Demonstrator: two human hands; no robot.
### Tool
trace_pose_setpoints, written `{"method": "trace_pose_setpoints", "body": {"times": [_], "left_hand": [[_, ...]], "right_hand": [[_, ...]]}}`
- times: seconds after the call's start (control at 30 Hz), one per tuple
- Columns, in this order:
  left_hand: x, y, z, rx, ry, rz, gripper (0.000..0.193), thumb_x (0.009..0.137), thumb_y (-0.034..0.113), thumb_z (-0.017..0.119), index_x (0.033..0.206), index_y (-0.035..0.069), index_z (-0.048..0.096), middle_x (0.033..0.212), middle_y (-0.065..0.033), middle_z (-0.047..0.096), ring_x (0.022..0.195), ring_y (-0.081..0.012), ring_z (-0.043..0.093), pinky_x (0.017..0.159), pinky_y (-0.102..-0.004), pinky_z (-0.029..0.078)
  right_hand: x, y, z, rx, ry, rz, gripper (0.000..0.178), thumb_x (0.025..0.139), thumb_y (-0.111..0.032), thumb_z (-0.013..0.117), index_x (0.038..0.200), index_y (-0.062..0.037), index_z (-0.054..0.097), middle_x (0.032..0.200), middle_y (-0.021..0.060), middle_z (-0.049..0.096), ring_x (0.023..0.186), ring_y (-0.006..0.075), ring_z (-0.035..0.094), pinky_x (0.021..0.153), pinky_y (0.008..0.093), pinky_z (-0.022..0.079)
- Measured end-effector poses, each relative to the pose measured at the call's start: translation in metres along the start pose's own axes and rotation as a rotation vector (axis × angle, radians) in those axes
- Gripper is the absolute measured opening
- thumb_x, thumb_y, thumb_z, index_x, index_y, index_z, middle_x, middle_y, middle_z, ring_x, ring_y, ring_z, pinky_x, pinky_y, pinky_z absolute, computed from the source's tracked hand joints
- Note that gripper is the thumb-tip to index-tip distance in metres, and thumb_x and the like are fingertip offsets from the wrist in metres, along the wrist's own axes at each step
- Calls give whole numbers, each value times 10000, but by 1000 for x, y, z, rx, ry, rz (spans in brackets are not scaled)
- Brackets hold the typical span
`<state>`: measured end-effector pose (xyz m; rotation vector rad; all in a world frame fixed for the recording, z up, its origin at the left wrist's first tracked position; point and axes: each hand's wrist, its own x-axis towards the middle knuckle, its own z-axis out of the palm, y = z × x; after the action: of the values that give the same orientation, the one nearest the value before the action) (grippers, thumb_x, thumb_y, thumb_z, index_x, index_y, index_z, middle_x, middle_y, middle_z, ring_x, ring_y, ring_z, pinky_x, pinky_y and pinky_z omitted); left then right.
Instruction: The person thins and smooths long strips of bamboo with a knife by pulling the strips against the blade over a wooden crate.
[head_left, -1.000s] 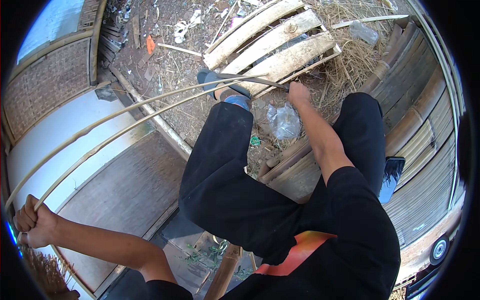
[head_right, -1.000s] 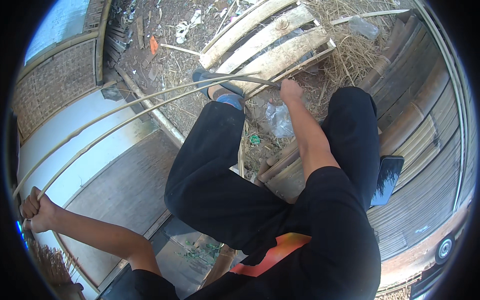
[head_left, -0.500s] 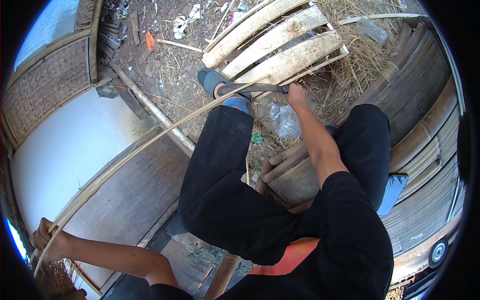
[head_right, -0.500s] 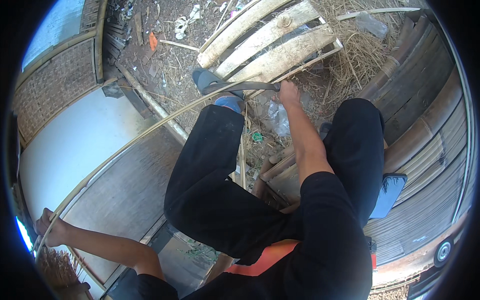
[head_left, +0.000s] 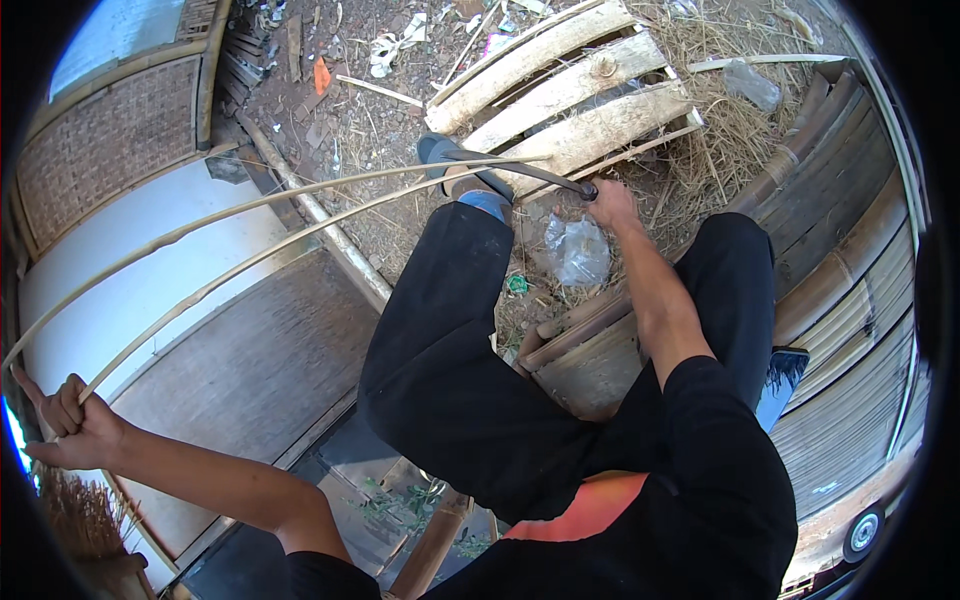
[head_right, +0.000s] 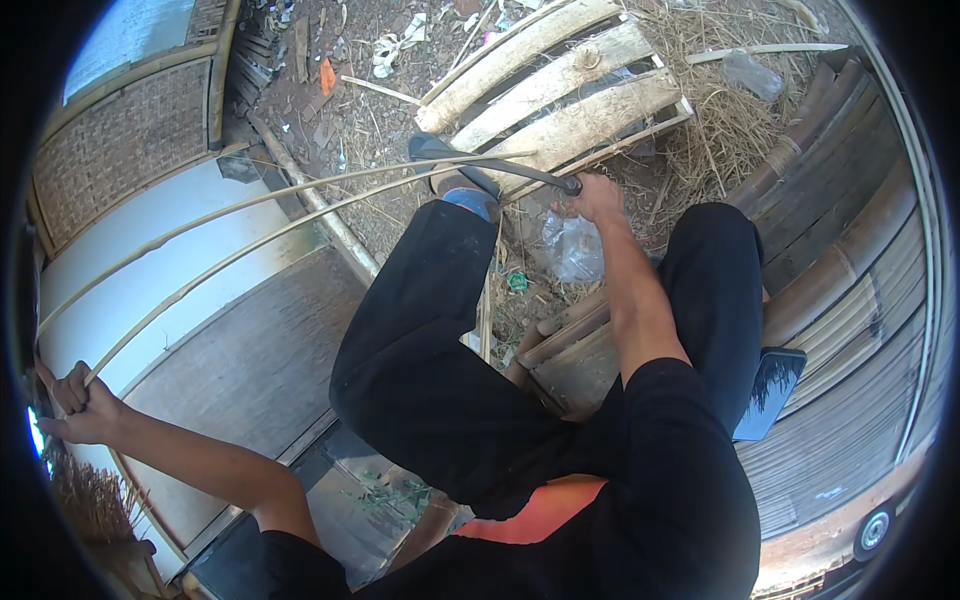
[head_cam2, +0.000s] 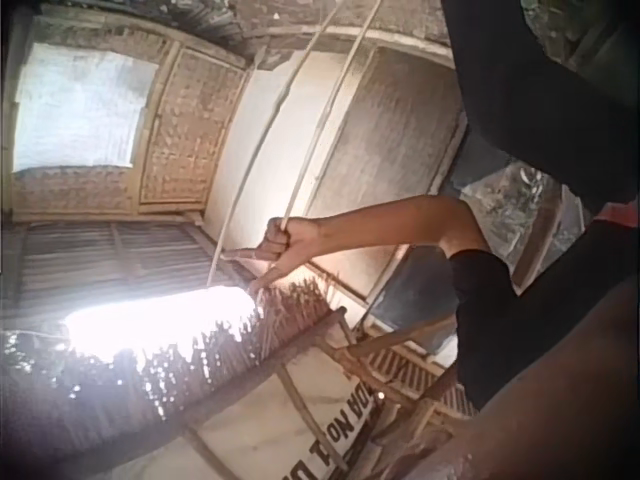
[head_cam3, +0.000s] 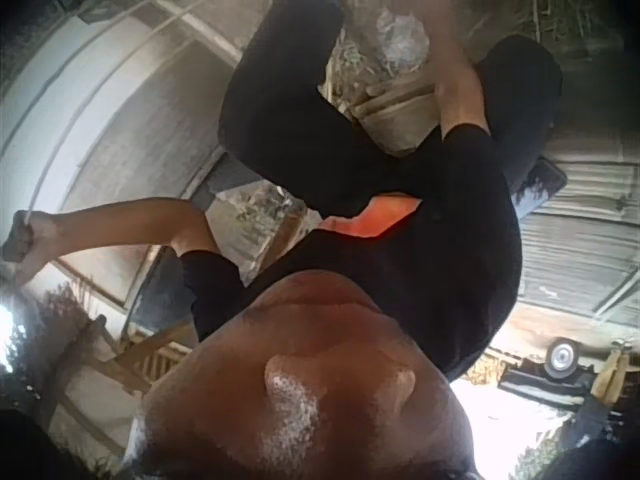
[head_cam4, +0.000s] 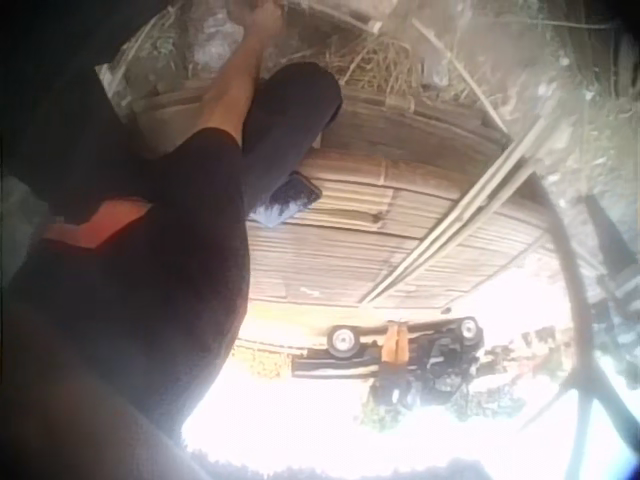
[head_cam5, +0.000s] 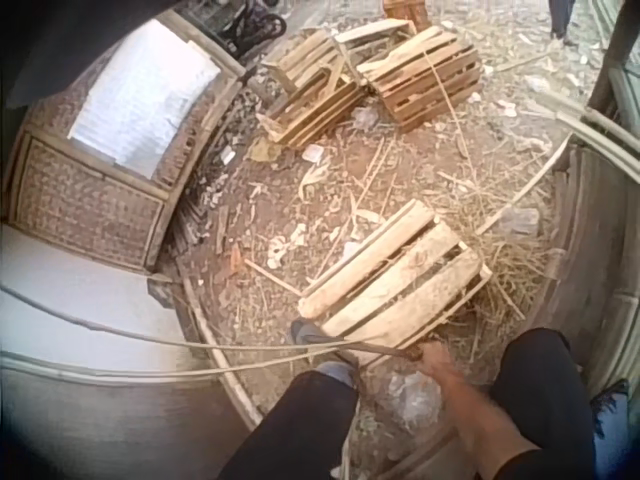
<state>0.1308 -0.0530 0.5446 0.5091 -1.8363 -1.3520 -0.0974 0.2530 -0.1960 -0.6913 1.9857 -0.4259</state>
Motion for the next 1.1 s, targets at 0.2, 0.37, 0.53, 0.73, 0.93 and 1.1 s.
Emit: {"method": "trace_pose_setpoints", "body": {"times": [0.2,0.37,0.53,0.73,0.93,1.1], "left_hand": [[-13,-23,35,35,97,-9,851,984,431,506,1472,-173,157,532,55,191,438,-49,161,506,-218,229],[-52,-22,110,-95,164,91,651,977,246,522,1426,-165,291,517,66,208,423,-25,122,435,-215,139],[-101,-20,192,-64,540,218,225,1005,181,482,1074,-23,550,559,61,174,469,-61,102,444,-262,105],[-146,-2,231,-135,394,310,250,1051,302,453,912,95,433,533,58,208,463,-58,108,442,-286,90],[-166,-9,233,-209,421,267,307,1032,380,507,894,113,445,506,57,208,439,-46,115,419,-273,97],[-157,14,220,-214,397,342,314,1025,397,518,928,105,459,514,63,215,449,-53,130,436,-278,105]], "right_hand": [[-53,-1,-8,-30,-109,33,341,777,-250,663,1089,-118,699,1142,201,674,1061,398,642,939,472,512],[-111,-18,-33,-6,-111,-102,538,734,-263,718,1167,21,572,1116,276,654,1053,407,646,915,460,512],[-188,-86,-76,588,-112,-122,421,755,-20,715,1099,47,482,785,173,603,614,223,595,519,359,474],[-217,-187,-107,887,-260,80,106,793,54,650,868,63,575,631,96,565,507,160,568,417,297,443],[-241,-143,-104,802,-134,23,155,810,26,635,877,47,497,637,96,558,510,160,572,418,296,466],[-252,-112,-97,705,-73,-172,442,790,10,695,1088,21,369,765,110,555,546,151,568,428,300,471]]}}
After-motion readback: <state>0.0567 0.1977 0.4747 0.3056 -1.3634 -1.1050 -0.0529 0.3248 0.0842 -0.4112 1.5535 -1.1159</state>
